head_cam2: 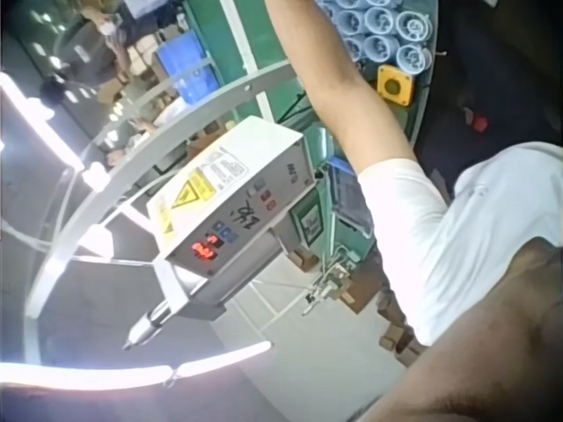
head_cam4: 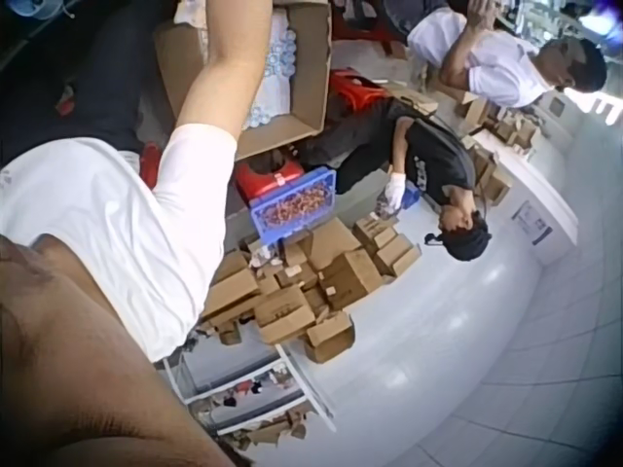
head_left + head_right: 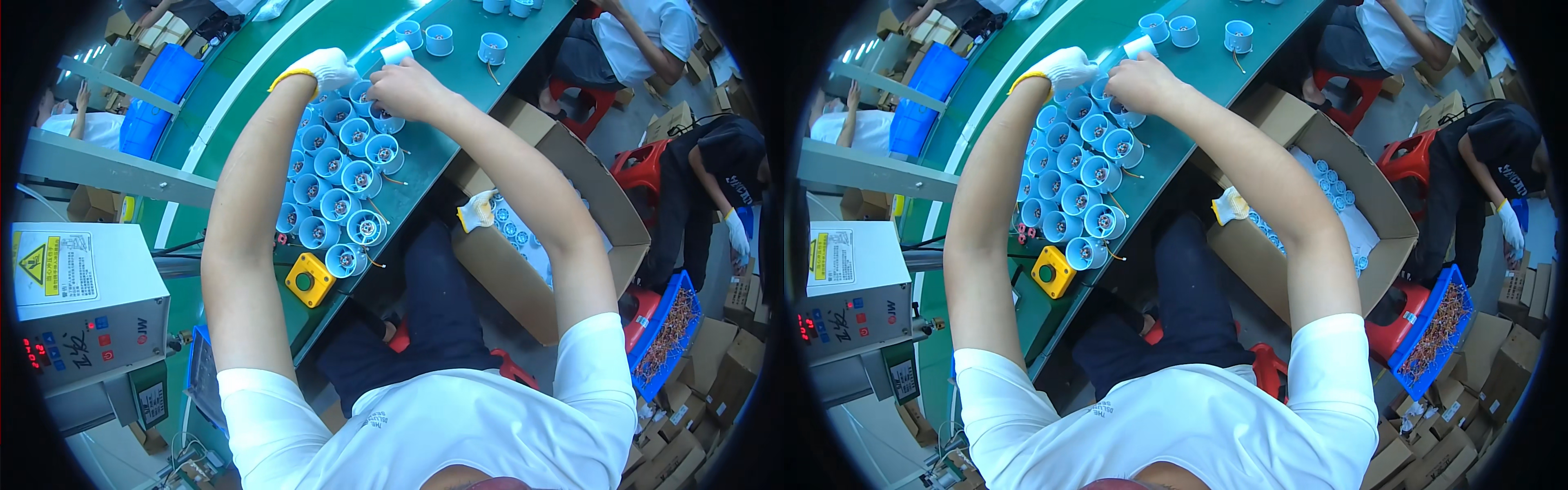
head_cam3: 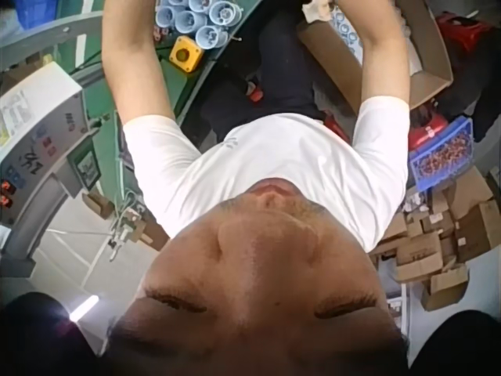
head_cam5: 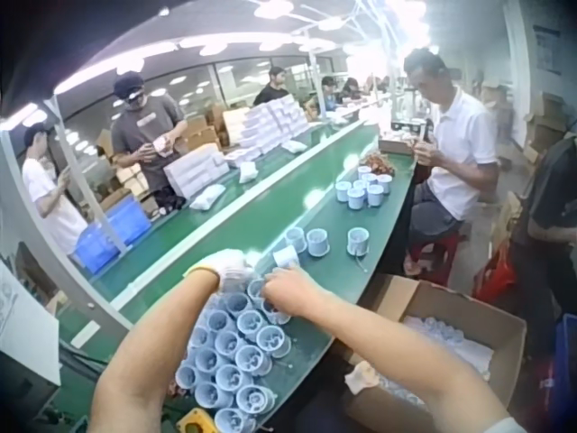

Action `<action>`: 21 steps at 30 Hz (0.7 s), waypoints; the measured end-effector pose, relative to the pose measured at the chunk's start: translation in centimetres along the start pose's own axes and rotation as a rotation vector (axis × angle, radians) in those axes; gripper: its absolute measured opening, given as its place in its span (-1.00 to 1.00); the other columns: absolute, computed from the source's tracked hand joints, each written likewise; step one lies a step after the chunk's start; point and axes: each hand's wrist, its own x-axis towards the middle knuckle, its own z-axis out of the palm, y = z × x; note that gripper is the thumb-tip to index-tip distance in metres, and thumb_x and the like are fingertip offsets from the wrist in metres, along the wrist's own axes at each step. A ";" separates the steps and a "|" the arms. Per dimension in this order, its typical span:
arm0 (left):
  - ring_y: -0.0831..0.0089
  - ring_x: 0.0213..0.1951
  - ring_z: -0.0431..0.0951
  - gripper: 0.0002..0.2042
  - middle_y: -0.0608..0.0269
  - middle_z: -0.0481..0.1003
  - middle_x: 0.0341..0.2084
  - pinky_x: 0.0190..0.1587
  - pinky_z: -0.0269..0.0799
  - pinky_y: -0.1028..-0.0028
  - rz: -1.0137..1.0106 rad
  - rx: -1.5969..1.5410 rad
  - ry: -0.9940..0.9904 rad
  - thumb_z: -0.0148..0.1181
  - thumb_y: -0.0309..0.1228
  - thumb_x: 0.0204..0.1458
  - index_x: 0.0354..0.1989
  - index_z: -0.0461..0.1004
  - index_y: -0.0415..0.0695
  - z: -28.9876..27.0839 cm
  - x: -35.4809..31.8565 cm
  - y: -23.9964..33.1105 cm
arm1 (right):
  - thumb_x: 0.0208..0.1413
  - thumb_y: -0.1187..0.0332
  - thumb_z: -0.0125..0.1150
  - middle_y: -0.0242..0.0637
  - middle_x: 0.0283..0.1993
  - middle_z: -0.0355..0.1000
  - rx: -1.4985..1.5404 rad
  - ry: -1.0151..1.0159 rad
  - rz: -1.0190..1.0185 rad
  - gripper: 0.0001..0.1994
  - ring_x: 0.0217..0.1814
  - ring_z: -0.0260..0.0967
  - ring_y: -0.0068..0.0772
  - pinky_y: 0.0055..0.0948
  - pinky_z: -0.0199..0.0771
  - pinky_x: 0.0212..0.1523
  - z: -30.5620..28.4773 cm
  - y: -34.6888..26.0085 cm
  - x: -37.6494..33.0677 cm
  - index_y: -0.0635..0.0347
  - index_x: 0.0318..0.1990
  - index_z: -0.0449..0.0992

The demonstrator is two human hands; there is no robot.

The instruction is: The person assembles small fan units by threading wires and inserting motor components into cylindrical plastic housings, then places the assembled units onto the workbench and into a box.

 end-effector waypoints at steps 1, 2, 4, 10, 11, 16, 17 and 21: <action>-0.01 -0.18 0.74 -0.59 -0.15 0.70 -0.15 -0.06 0.65 0.17 0.021 0.006 0.014 0.17 -0.17 0.09 -0.06 0.71 -0.21 0.0 0.1 0.1 | 0.19 0.19 0.40 -0.45 -0.06 0.60 -0.001 -0.001 0.002 -0.73 0.18 0.52 -0.35 -0.15 0.40 0.14 0.3 0.1 0.3 -0.19 0.03 0.75; 0.01 -0.20 0.74 -0.59 -0.15 0.70 -0.17 -0.07 0.65 0.17 0.043 0.012 0.027 0.17 -0.15 0.10 -0.07 0.72 -0.21 0.0 0.2 0.1 | 0.18 0.20 0.39 -0.44 -0.04 0.62 -0.001 0.016 0.006 -0.77 0.18 0.54 -0.32 -0.11 0.42 0.14 0.5 0.3 0.7 -0.18 -0.02 0.75; 0.02 -0.20 0.74 -0.58 -0.14 0.70 -0.19 -0.06 0.64 0.19 0.048 0.010 0.049 0.17 -0.14 0.10 -0.08 0.73 -0.20 0.0 0.3 0.0 | 0.18 0.21 0.39 -0.44 -0.03 0.65 -0.002 0.031 0.013 -0.81 0.17 0.55 -0.30 -0.08 0.43 0.14 0.7 0.5 1.6 -0.17 -0.07 0.75; 0.10 -0.31 0.70 -0.46 -0.09 0.68 -0.40 -0.13 0.60 0.21 0.139 -0.134 0.276 0.19 0.08 0.13 -0.28 0.75 -0.25 -0.4 -0.3 0.7 | 0.17 0.21 0.37 -0.34 -0.04 0.64 0.102 0.339 0.104 -0.76 0.05 0.58 -0.10 -0.08 0.63 0.00 -0.3 6.8 0.6 -0.06 -0.03 0.72; 0.12 -0.31 0.71 -0.44 -0.08 0.68 -0.41 -0.12 0.60 0.21 0.185 -0.211 0.327 0.20 0.10 0.13 -0.28 0.75 -0.25 -0.6 -0.3 1.8 | 0.17 0.21 0.36 -0.31 -0.04 0.64 0.052 0.487 0.209 -0.75 0.04 0.59 -0.06 -0.07 0.65 -0.02 -0.5 10.1 -0.8 -0.05 -0.02 0.71; 0.10 -0.24 0.69 -0.33 -0.01 0.70 -0.31 -0.08 0.57 0.21 0.016 -0.201 0.193 0.28 0.31 -0.09 -0.22 0.76 -0.14 -0.7 2.1 4.8 | 0.23 0.28 0.27 -0.19 -0.01 0.60 -0.189 0.152 0.537 -0.73 0.12 0.58 -0.04 -0.07 0.63 0.05 -2.5 18.9 -6.6 -0.12 0.06 0.69; 0.10 -0.24 0.69 -0.33 -0.01 0.70 -0.31 -0.08 0.57 0.21 0.025 -0.209 0.189 0.28 0.31 -0.09 -0.22 0.76 -0.14 -0.4 2.7 5.7 | 0.26 0.32 0.25 -0.16 0.01 0.60 -0.149 0.122 0.461 -0.72 0.13 0.58 -0.03 -0.06 0.63 0.07 -2.2 20.4 -7.8 -0.13 0.09 0.68; 0.12 -0.15 0.70 -0.24 -0.02 0.70 -0.18 -0.02 0.56 0.25 -0.035 -0.294 0.100 0.40 0.33 -0.28 -0.14 0.75 -0.16 1.7 4.7 6.4 | 0.29 0.42 0.20 -0.09 0.07 0.60 -0.142 -0.073 0.480 -0.69 0.13 0.58 0.00 -0.04 0.62 0.10 -2.4 20.4 -7.2 -0.09 0.13 0.66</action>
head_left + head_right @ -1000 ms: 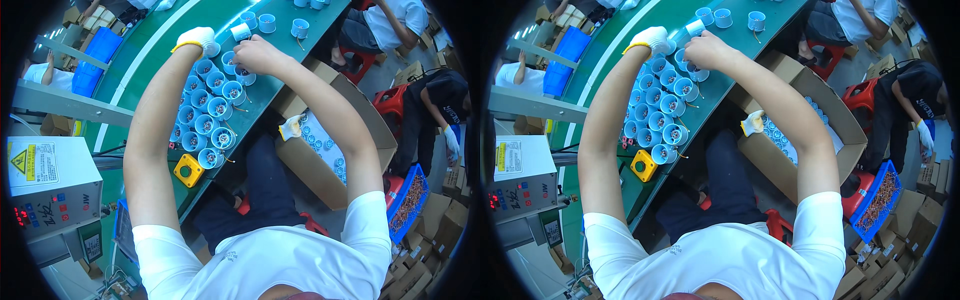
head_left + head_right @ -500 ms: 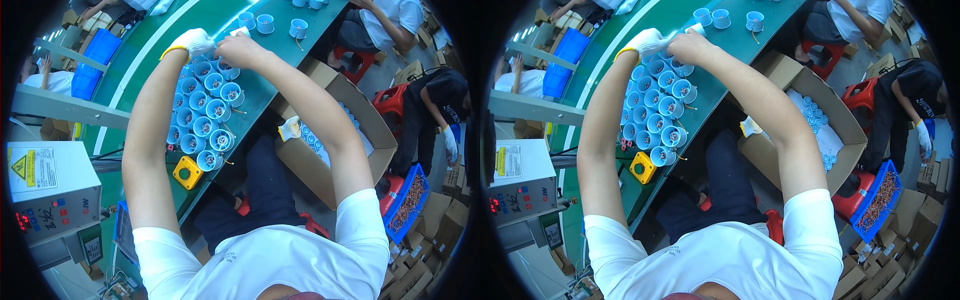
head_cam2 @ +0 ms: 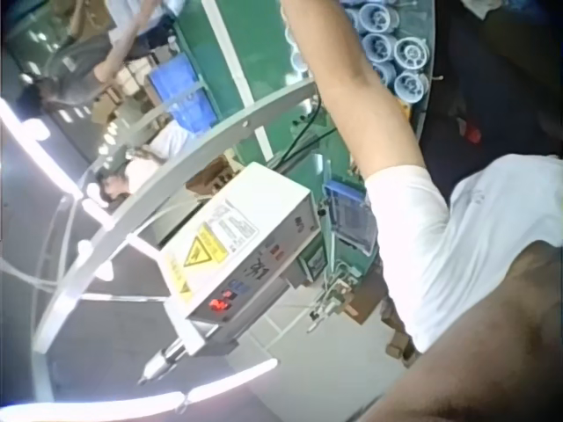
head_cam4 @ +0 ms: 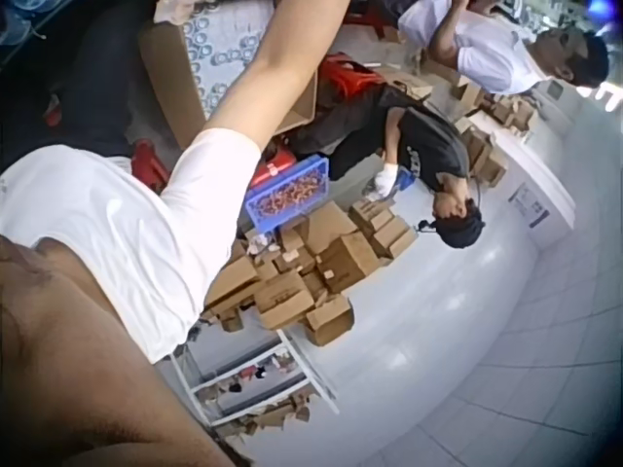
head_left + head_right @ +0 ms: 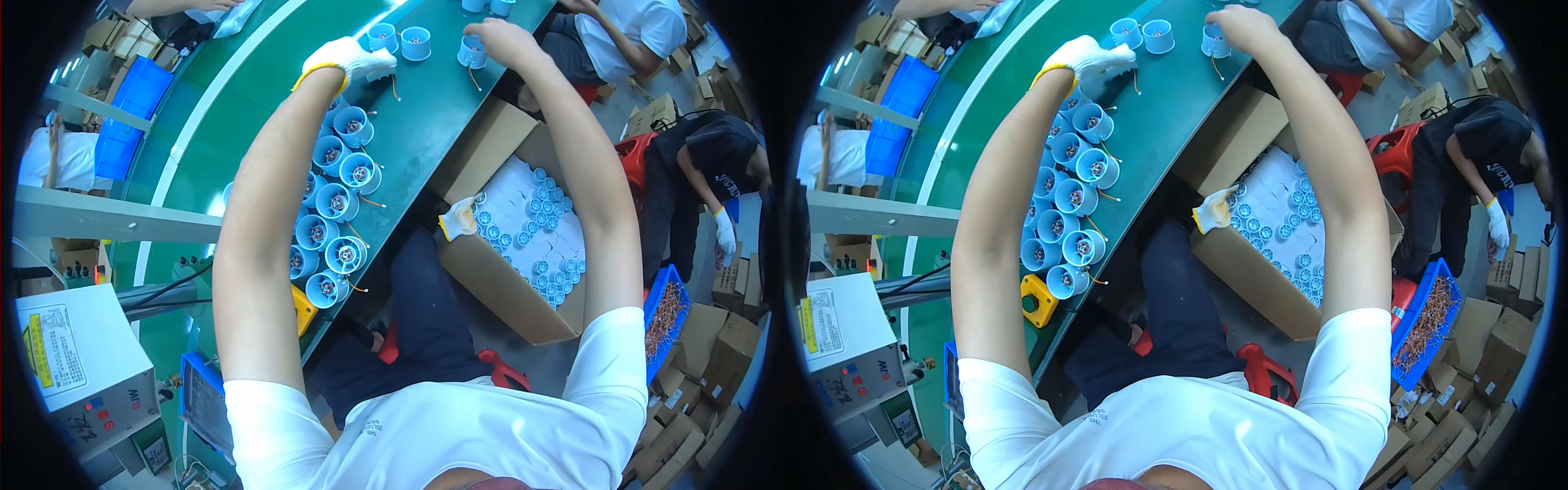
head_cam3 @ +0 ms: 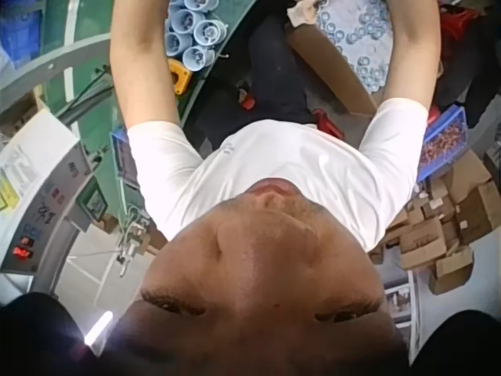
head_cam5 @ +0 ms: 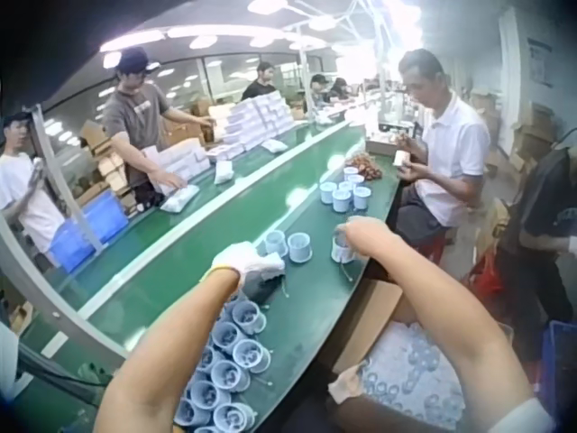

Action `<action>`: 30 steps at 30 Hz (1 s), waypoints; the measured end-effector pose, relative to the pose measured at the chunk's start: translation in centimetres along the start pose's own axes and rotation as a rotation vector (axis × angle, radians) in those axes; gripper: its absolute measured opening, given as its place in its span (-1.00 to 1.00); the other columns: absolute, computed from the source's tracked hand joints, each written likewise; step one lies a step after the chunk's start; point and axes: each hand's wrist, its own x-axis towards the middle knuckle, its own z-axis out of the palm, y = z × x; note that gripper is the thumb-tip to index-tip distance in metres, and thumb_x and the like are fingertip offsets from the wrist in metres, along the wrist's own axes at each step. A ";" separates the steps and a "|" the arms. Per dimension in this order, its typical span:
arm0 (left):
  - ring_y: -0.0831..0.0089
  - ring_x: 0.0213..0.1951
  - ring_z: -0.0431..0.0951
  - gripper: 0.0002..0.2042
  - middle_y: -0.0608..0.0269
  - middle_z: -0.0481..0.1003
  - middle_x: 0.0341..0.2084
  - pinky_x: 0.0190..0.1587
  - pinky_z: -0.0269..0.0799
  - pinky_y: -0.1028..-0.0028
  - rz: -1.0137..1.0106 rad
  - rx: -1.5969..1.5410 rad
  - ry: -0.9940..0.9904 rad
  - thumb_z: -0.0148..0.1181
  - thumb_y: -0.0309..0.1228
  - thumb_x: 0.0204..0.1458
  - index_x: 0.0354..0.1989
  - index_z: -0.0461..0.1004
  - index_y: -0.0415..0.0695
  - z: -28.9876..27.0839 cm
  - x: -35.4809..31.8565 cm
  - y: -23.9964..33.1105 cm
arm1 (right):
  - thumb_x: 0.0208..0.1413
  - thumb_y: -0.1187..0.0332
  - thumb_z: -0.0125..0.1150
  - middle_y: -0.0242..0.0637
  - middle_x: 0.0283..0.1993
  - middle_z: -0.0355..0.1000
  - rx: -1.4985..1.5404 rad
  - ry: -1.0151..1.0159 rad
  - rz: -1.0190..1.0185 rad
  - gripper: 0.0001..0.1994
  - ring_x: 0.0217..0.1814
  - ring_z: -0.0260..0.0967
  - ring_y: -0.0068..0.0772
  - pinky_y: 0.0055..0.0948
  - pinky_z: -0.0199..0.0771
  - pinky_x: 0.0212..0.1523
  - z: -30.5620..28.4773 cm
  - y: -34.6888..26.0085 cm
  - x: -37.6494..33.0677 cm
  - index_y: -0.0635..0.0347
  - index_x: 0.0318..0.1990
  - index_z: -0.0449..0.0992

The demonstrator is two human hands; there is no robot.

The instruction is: The person assembles small fan units by threading wires and inserting motor components into cylindrical plastic housings, then places the assembled units onto the workbench and into a box.

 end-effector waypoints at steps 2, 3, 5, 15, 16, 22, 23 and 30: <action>0.11 -0.09 0.69 -0.31 -0.02 0.70 -0.12 0.03 0.56 0.29 0.020 0.002 0.099 0.41 0.26 -0.23 -0.07 0.76 -0.06 0.7 1.1 0.4 | 0.27 0.38 0.25 -0.06 0.00 0.64 0.022 -0.042 0.006 -0.71 0.06 0.62 0.02 -0.05 0.63 0.05 -0.5 1.0 1.2 -0.02 0.12 0.64; 0.09 -0.04 0.68 -0.36 -0.04 0.70 -0.09 0.08 0.55 0.28 0.075 0.058 0.093 0.43 0.21 -0.17 -0.02 0.76 -0.03 0.9 2.2 0.1 | 0.25 0.37 0.26 -0.06 -0.07 0.65 0.029 -0.122 -0.027 -0.71 0.01 0.63 0.03 -0.05 0.64 0.02 -0.7 1.3 2.0 0.01 0.11 0.62; 0.09 -0.03 0.68 -0.36 -0.07 0.70 -0.08 0.09 0.55 0.27 0.150 -0.007 0.052 0.43 0.18 -0.15 0.00 0.75 -0.07 1.2 2.4 0.1 | 0.23 0.32 0.31 -0.07 -0.23 0.66 0.038 -0.215 -0.112 -0.71 -0.09 0.65 0.05 -0.04 0.65 -0.05 -0.7 0.3 2.4 0.04 0.09 0.58; 0.11 -0.15 0.70 -0.39 -0.05 0.71 -0.17 -0.01 0.58 0.27 0.141 -0.260 0.142 0.43 0.11 -0.14 -0.07 0.74 -0.17 2.7 2.5 0.2 | 0.21 0.24 0.35 -0.12 -0.18 0.64 0.148 0.098 -0.295 -0.68 -0.09 0.62 0.10 -0.01 0.63 0.00 3.5 -4.1 4.7 0.01 0.11 0.65; 0.07 -0.17 0.70 -0.46 -0.10 0.71 -0.19 -0.03 0.59 0.27 0.145 -0.280 0.169 0.40 0.04 -0.12 -0.11 0.74 -0.17 2.7 1.8 0.8 | 0.21 0.24 0.35 -0.12 -0.18 0.64 0.150 0.093 -0.292 -0.68 -0.09 0.62 0.10 -0.01 0.63 0.00 3.7 -3.9 4.8 0.01 0.11 0.65; -0.16 -0.35 0.66 -0.72 -0.21 0.62 -0.45 -0.15 0.59 0.04 0.435 0.076 0.295 0.16 -0.22 -0.09 -0.49 0.68 -0.19 -3.0 -10.7 5.8 | 0.06 0.11 0.36 0.15 0.07 0.61 0.049 0.089 -0.102 -0.66 0.02 0.62 0.17 -0.07 0.63 -0.01 -3.3 -6.7 -1.2 0.06 -0.07 0.74; -0.12 -0.39 0.67 -0.72 -0.17 0.61 -0.50 -0.18 0.61 0.05 0.463 0.151 0.270 0.17 -0.21 -0.07 -0.53 0.69 -0.14 -3.3 -12.7 6.2 | 0.09 0.11 0.34 0.13 0.09 0.60 0.149 -0.011 -0.032 -0.66 0.04 0.61 0.11 -0.05 0.63 -0.02 -4.2 -7.0 -2.1 0.02 -0.05 0.74; -0.06 -0.35 0.71 -0.78 -0.12 0.65 -0.48 -0.21 0.65 0.11 0.520 0.305 0.136 0.21 -0.32 -0.05 -0.41 0.73 -0.18 -0.4 -25.1 5.8 | 0.12 0.08 0.33 -0.11 -0.23 0.67 0.200 -0.033 -0.144 -0.70 -0.11 0.64 0.03 -0.07 0.63 -0.02 -6.4 -12.5 -9.9 0.06 -0.16 0.73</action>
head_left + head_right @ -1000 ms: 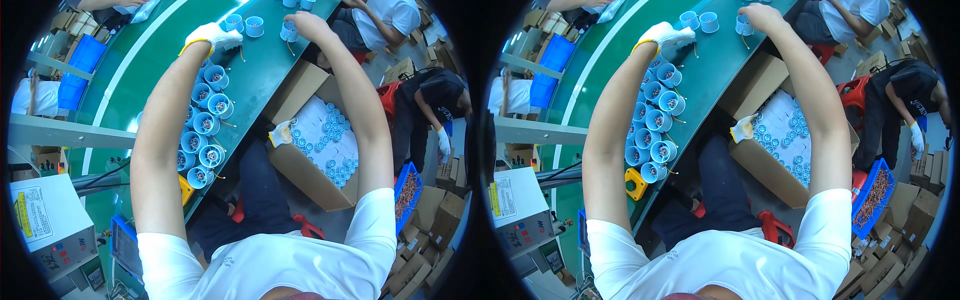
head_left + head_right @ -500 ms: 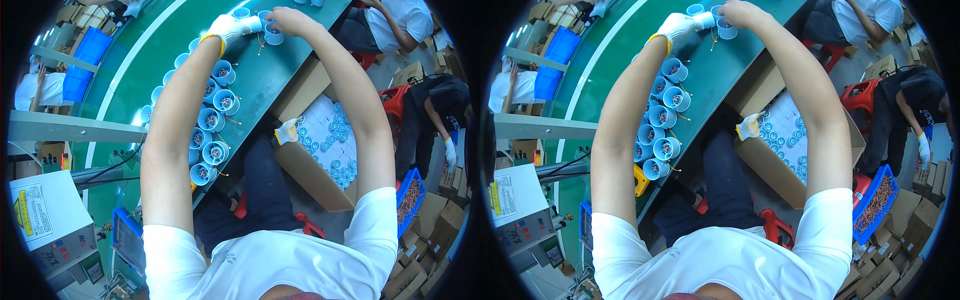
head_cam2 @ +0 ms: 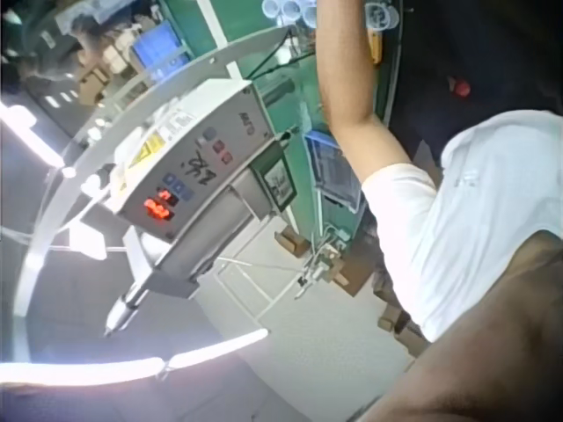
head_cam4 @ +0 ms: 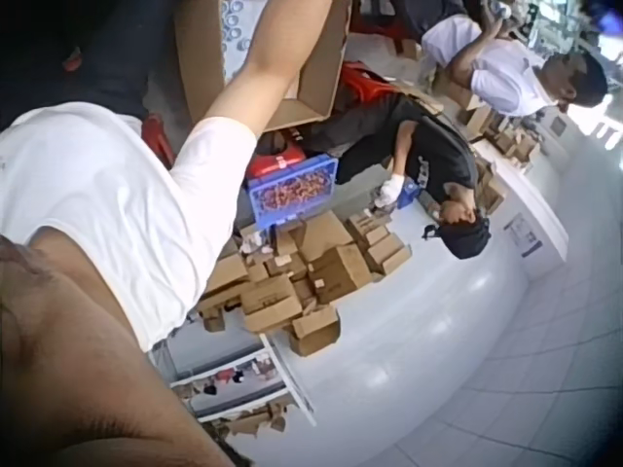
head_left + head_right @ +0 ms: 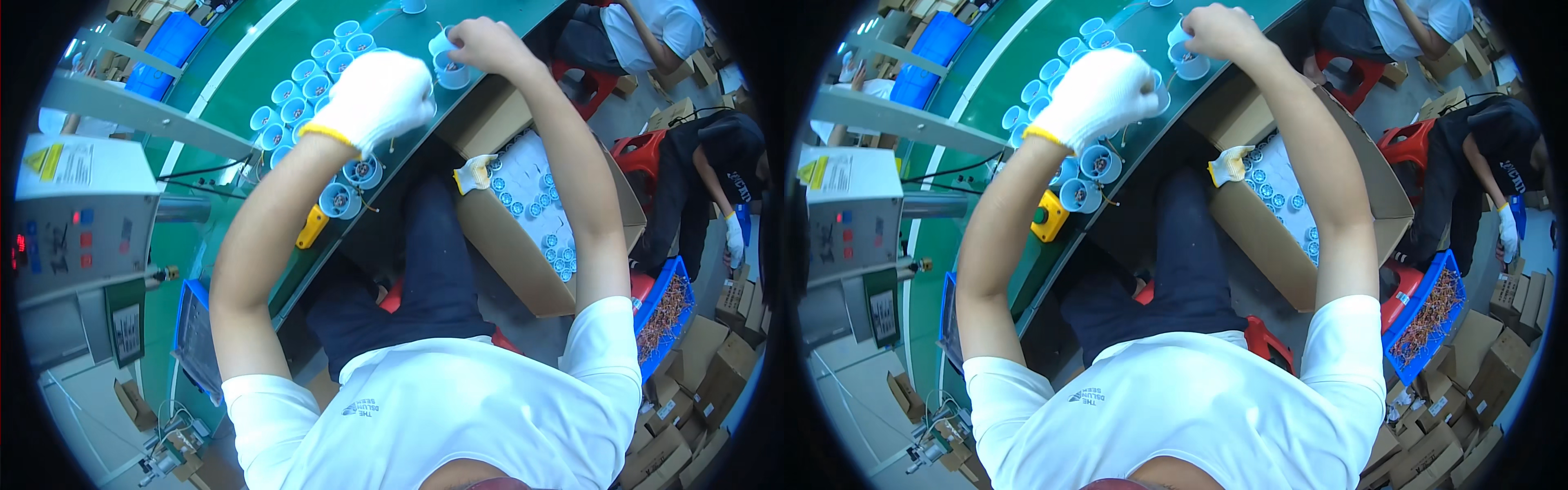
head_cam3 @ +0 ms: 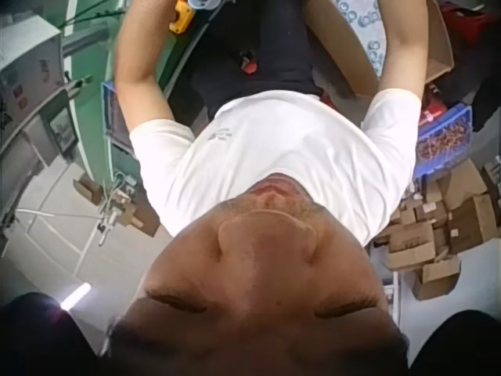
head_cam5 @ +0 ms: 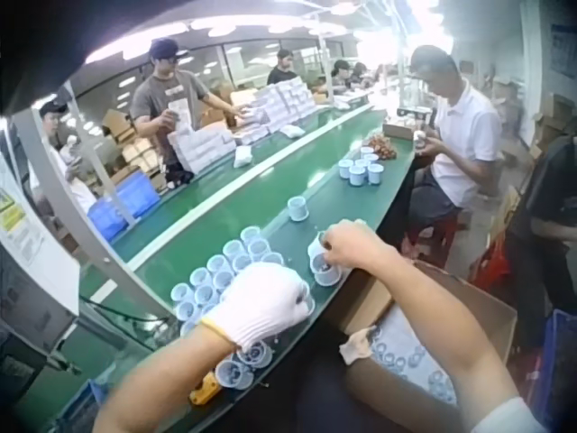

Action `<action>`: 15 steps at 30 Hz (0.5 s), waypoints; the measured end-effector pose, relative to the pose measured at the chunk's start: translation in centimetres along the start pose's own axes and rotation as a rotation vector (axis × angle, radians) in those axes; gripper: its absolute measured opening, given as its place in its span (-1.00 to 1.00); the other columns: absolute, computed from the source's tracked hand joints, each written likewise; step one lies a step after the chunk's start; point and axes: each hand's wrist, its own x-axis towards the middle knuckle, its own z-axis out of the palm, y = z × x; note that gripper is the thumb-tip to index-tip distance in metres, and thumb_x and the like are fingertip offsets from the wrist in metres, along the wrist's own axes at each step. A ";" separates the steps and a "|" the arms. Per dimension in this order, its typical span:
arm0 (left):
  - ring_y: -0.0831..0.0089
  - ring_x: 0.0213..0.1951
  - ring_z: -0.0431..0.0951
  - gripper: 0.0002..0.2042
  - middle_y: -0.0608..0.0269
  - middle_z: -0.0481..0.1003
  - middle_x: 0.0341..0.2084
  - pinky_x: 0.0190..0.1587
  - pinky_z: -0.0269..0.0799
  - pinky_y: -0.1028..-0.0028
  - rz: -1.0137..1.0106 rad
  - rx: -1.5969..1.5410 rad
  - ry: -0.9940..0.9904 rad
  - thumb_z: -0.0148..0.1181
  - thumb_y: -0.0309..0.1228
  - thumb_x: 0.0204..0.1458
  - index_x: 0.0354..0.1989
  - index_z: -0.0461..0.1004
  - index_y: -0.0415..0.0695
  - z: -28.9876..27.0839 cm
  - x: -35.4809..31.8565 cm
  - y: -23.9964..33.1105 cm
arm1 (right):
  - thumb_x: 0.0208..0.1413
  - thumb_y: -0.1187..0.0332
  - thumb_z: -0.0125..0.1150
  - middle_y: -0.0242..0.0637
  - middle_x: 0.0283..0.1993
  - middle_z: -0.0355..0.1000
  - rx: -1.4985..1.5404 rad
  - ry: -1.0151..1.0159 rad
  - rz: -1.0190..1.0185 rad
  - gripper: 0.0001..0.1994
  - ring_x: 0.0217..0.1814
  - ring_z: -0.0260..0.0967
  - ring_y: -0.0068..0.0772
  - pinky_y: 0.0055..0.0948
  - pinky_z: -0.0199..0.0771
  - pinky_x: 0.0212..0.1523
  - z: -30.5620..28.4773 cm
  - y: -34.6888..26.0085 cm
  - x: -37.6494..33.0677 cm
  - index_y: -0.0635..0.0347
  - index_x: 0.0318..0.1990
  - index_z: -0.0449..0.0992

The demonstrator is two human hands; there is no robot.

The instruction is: The person assembles small fan units by threading wires and inserting motor components into cylindrical plastic housings, then places the assembled units onto the workbench and into a box.

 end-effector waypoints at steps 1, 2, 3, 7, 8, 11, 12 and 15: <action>-0.06 -0.35 0.71 -0.78 -0.12 0.65 -0.48 -0.21 0.65 0.11 -0.001 0.005 0.003 0.21 -0.32 -0.05 -0.41 0.73 -0.18 0.6 -1.3 0.2 | 0.12 0.09 0.34 -0.13 -0.17 0.69 -0.010 -0.051 0.032 -0.70 -0.04 0.65 -0.03 -0.08 0.63 0.03 0.2 -1.4 -0.2 0.03 -0.11 0.74; -0.04 -0.40 0.68 -0.78 -0.08 0.62 -0.53 -0.26 0.62 0.11 0.003 0.025 0.044 0.22 -0.29 -0.03 -0.45 0.71 -0.16 1.4 -2.5 0.4 | 0.12 0.09 0.35 -0.16 -0.11 0.70 -0.023 -0.104 0.066 -0.69 0.03 0.66 -0.08 -0.10 0.63 0.08 0.6 -2.5 -0.6 0.00 -0.07 0.75; -0.02 -0.45 0.66 -0.78 -0.04 0.59 -0.58 -0.30 0.59 0.11 0.009 0.044 0.086 0.23 -0.26 0.00 -0.50 0.68 -0.14 2.2 -3.6 0.6 | 0.08 0.09 0.37 -0.10 -0.14 0.71 0.039 -0.051 0.049 -0.68 -0.04 0.68 -0.03 -0.10 0.65 0.09 1.3 -3.2 -1.2 0.02 -0.10 0.76; 0.07 -0.38 0.70 -0.80 0.05 0.64 -0.52 -0.26 0.60 0.11 -0.045 0.147 0.049 0.22 -0.28 0.03 -0.45 0.71 -0.09 4.2 -6.4 0.8 | 0.05 0.08 0.37 -0.09 -0.23 0.70 0.084 -0.065 0.073 -0.68 -0.12 0.69 0.00 -0.05 0.65 0.03 3.0 -6.6 -3.0 0.05 -0.15 0.77; 0.07 -0.38 0.70 -0.80 0.05 0.64 -0.52 -0.26 0.60 0.11 -0.048 0.149 0.055 0.22 -0.28 0.03 -0.45 0.71 -0.09 4.6 -6.7 0.9 | 0.05 0.08 0.37 -0.09 -0.23 0.70 0.080 -0.061 0.069 -0.68 -0.12 0.69 0.00 -0.05 0.65 0.03 3.4 -7.1 -3.2 0.05 -0.15 0.77; 0.19 -0.29 0.68 -0.80 0.21 0.66 -0.47 -0.22 0.53 0.15 -0.097 0.267 0.097 0.25 -0.24 0.07 -0.44 0.72 -0.03 6.5 -7.9 0.7 | 0.07 0.05 0.28 -0.16 -0.36 0.68 0.066 -0.038 0.063 -0.69 -0.21 0.67 -0.01 -0.10 0.67 -0.09 3.4 -8.7 -3.6 0.06 -0.28 0.76; 0.19 -0.29 0.68 -0.80 0.21 0.66 -0.47 -0.22 0.53 0.15 -0.098 0.268 0.101 0.25 -0.24 0.07 -0.44 0.72 -0.03 6.9 -8.1 0.4 | 0.07 0.05 0.28 -0.16 -0.36 0.68 0.063 -0.035 0.061 -0.69 -0.21 0.67 -0.01 -0.10 0.67 -0.09 3.3 -9.3 -3.6 0.06 -0.28 0.76; 0.23 -0.26 0.66 -0.80 0.26 0.66 -0.47 -0.22 0.51 0.18 -0.102 0.286 0.127 0.26 -0.24 0.08 -0.47 0.71 -0.03 7.2 -8.6 0.4 | 0.07 0.05 0.27 -0.14 -0.34 0.68 -0.032 -0.079 0.068 -0.69 -0.21 0.68 -0.05 -0.11 0.66 -0.07 2.7 -10.1 -3.6 0.07 -0.31 0.75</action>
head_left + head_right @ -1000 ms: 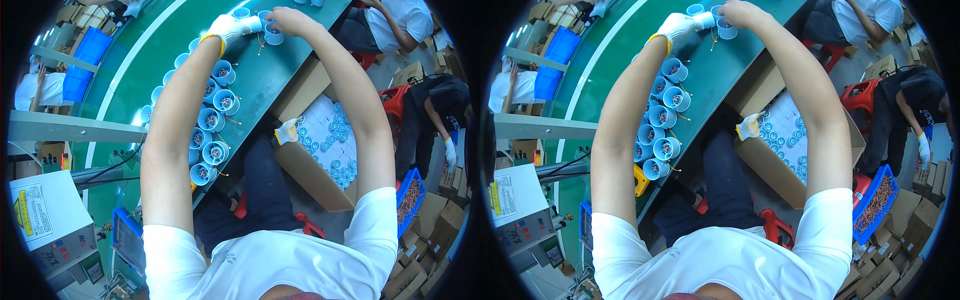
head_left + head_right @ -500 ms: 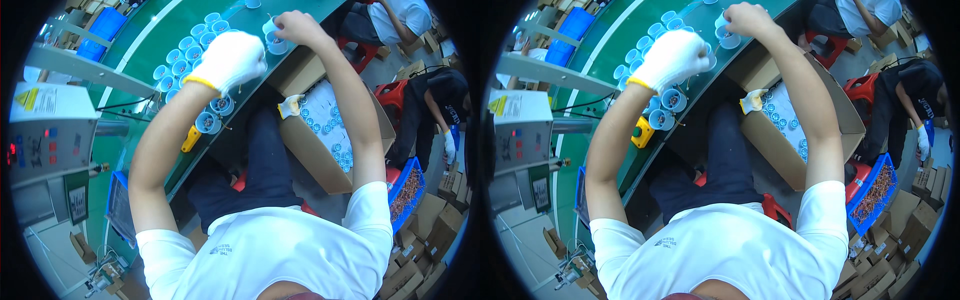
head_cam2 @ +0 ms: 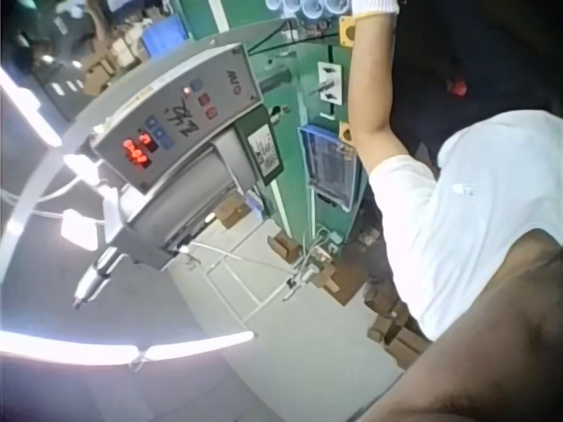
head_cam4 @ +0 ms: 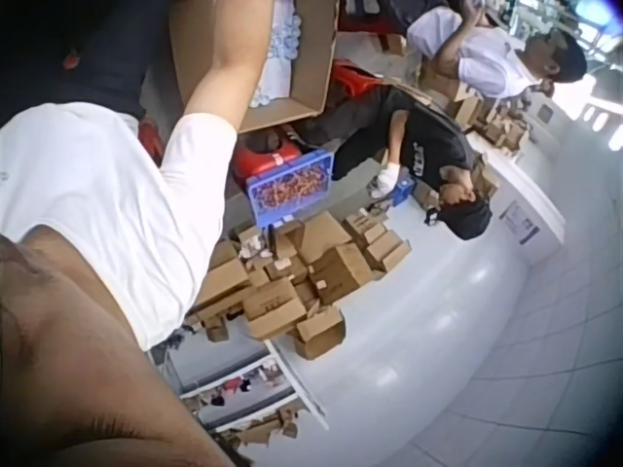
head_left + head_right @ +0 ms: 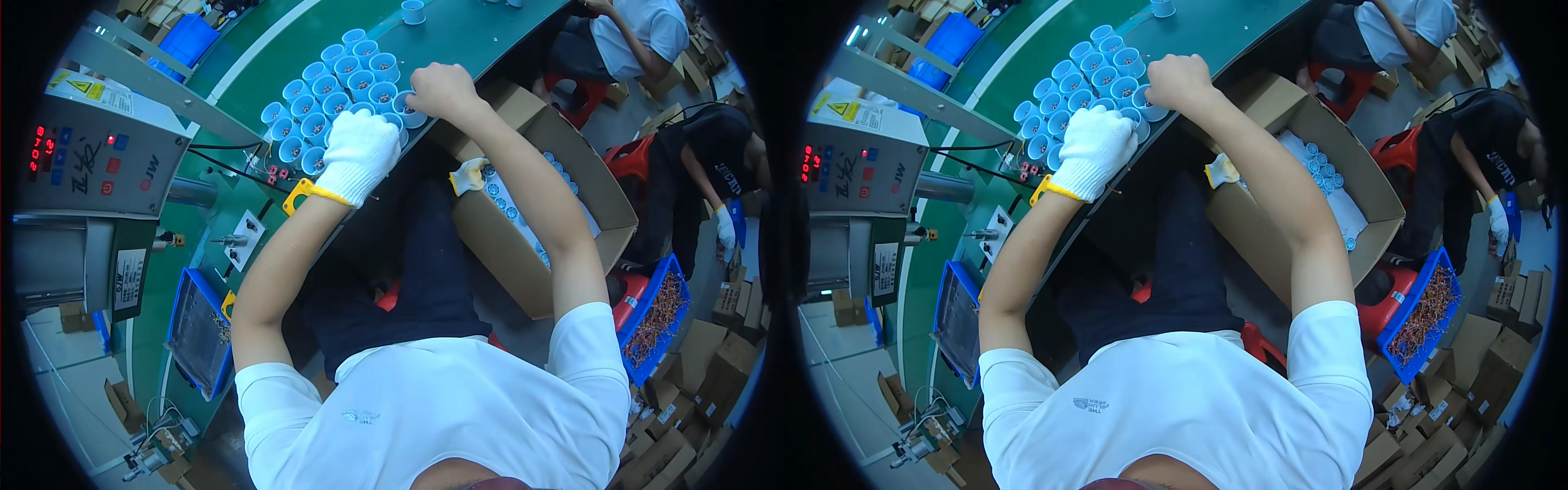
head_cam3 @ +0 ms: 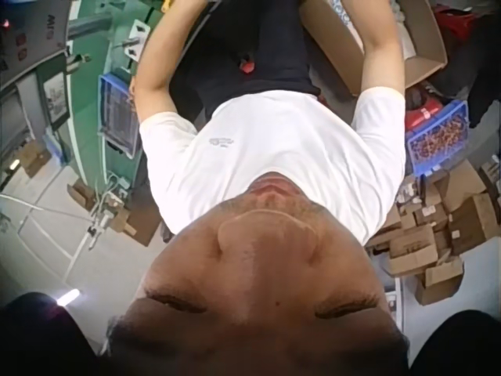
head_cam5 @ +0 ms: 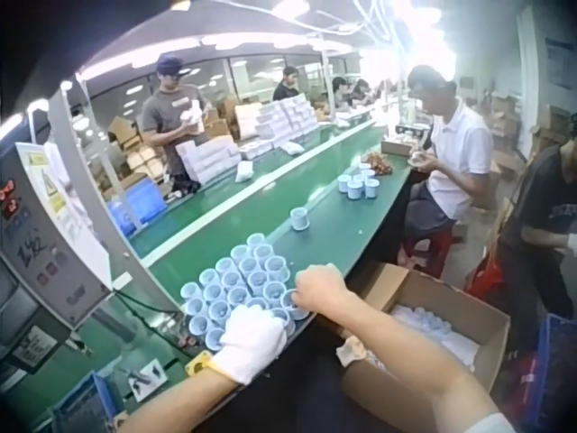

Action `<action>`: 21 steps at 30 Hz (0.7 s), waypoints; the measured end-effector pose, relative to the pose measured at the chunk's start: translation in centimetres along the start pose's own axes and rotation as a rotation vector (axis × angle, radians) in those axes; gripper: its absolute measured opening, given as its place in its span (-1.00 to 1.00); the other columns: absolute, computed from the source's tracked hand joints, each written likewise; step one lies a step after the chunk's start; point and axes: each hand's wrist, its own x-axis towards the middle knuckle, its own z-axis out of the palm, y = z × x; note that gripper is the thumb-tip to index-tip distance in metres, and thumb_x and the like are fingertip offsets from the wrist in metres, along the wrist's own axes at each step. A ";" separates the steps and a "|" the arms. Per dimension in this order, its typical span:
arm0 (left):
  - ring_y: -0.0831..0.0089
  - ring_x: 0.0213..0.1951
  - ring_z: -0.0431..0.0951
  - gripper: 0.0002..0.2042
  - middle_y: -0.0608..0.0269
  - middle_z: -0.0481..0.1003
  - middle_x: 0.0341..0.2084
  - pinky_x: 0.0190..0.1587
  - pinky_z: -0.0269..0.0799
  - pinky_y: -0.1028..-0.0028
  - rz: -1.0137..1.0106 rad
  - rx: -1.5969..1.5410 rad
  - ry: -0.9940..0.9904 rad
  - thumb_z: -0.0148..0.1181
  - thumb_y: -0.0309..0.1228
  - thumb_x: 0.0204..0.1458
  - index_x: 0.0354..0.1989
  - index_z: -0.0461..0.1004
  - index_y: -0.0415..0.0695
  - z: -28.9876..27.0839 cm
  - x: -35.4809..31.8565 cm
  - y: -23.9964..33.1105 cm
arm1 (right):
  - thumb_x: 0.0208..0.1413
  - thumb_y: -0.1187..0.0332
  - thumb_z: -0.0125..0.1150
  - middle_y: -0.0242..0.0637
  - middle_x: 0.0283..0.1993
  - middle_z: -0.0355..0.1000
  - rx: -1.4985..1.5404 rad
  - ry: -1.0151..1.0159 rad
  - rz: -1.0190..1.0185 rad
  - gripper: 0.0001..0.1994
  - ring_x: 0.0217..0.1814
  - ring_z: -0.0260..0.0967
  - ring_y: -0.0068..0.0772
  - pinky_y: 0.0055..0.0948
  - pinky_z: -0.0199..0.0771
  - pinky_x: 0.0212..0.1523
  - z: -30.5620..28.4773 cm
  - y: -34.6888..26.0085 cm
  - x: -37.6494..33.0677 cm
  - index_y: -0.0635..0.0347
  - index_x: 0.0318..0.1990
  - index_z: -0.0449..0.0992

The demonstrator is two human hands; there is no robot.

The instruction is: The person assembles small fan units by threading wires and inserting motor components into cylindrical plastic housings, then places the assembled units onto the workbench and into a box.

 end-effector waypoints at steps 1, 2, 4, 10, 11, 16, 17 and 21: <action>0.24 -0.26 0.67 -0.81 0.26 0.66 -0.46 -0.22 0.51 0.18 0.003 0.016 0.031 0.27 -0.24 0.08 -0.46 0.70 -0.02 0.2 -0.1 0.0 | 0.08 0.05 0.26 -0.14 -0.34 0.67 0.005 0.003 -0.007 -0.69 -0.20 0.67 -0.03 -0.09 0.65 -0.07 0.3 0.1 0.1 0.08 -0.32 0.75; 0.24 -0.25 0.67 -0.82 0.26 0.66 -0.46 -0.21 0.50 0.18 0.004 0.031 0.061 0.28 -0.24 0.08 -0.45 0.70 -0.02 0.5 -0.3 0.0 | 0.09 0.06 0.26 -0.14 -0.34 0.67 0.009 0.006 -0.015 -0.69 -0.20 0.66 -0.01 -0.07 0.65 -0.07 0.5 0.2 0.2 0.09 -0.33 0.74; 0.24 -0.27 0.67 -0.83 0.27 0.65 -0.47 -0.22 0.50 0.18 0.001 0.026 0.114 0.29 -0.23 0.08 -0.43 0.69 -0.01 1.8 -0.7 0.3 | 0.10 0.06 0.25 -0.14 -0.33 0.67 0.047 0.018 -0.076 -0.68 -0.19 0.65 0.01 -0.06 0.64 -0.07 0.9 1.4 0.1 0.11 -0.33 0.73; 0.26 -0.26 0.65 -0.84 0.25 0.61 -0.46 -0.26 0.48 0.21 -0.066 -0.005 0.215 0.38 -0.24 0.06 -0.41 0.59 -0.02 2.1 -1.8 0.7 | 0.14 0.04 0.29 -0.17 -0.23 0.65 0.139 0.190 -0.206 -0.66 -0.06 0.59 -0.04 -0.08 0.59 -0.03 2.3 2.7 -0.3 0.16 -0.28 0.70; 0.26 -0.26 0.65 -0.84 0.25 0.61 -0.46 -0.26 0.48 0.21 -0.090 -0.009 0.214 0.38 -0.24 0.06 -0.41 0.59 -0.02 1.9 -1.8 0.6 | 0.14 -0.01 0.30 -0.21 -0.22 0.65 0.147 0.253 -0.209 -0.63 -0.04 0.59 -0.09 -0.12 0.57 -0.01 2.3 2.6 -0.3 0.14 -0.28 0.71; 0.23 -0.30 0.57 -0.73 0.26 0.51 -0.46 -0.24 0.40 0.21 -0.178 -0.245 0.294 0.43 -0.21 0.04 -0.18 0.57 -0.06 -2.7 -4.9 2.7 | 0.17 0.02 0.33 -0.22 -0.22 0.64 0.290 0.345 -0.199 -0.66 -0.06 0.58 -0.11 -0.19 0.53 0.02 0.7 3.5 0.6 0.14 -0.25 0.72; 0.24 -0.31 0.55 -0.70 0.26 0.48 -0.49 -0.24 0.38 0.21 -0.192 -0.299 0.340 0.44 -0.22 0.03 -0.12 0.59 -0.06 -3.5 -6.5 3.6 | 0.17 0.02 0.33 -0.22 -0.22 0.64 0.282 0.334 -0.217 -0.66 -0.06 0.58 -0.11 -0.19 0.53 0.02 0.8 4.0 1.3 0.14 -0.25 0.72; 0.18 -0.40 0.50 -0.72 0.24 0.46 -0.51 -0.25 0.36 0.21 -0.114 -0.731 0.301 0.41 -0.28 0.05 -0.06 0.64 -0.04 -1.4 -14.4 8.0 | 0.26 0.14 0.37 -0.17 0.03 0.64 0.531 0.531 -0.080 -0.65 -0.06 0.55 -0.22 -0.26 0.54 0.00 2.1 9.6 8.1 0.15 0.07 0.66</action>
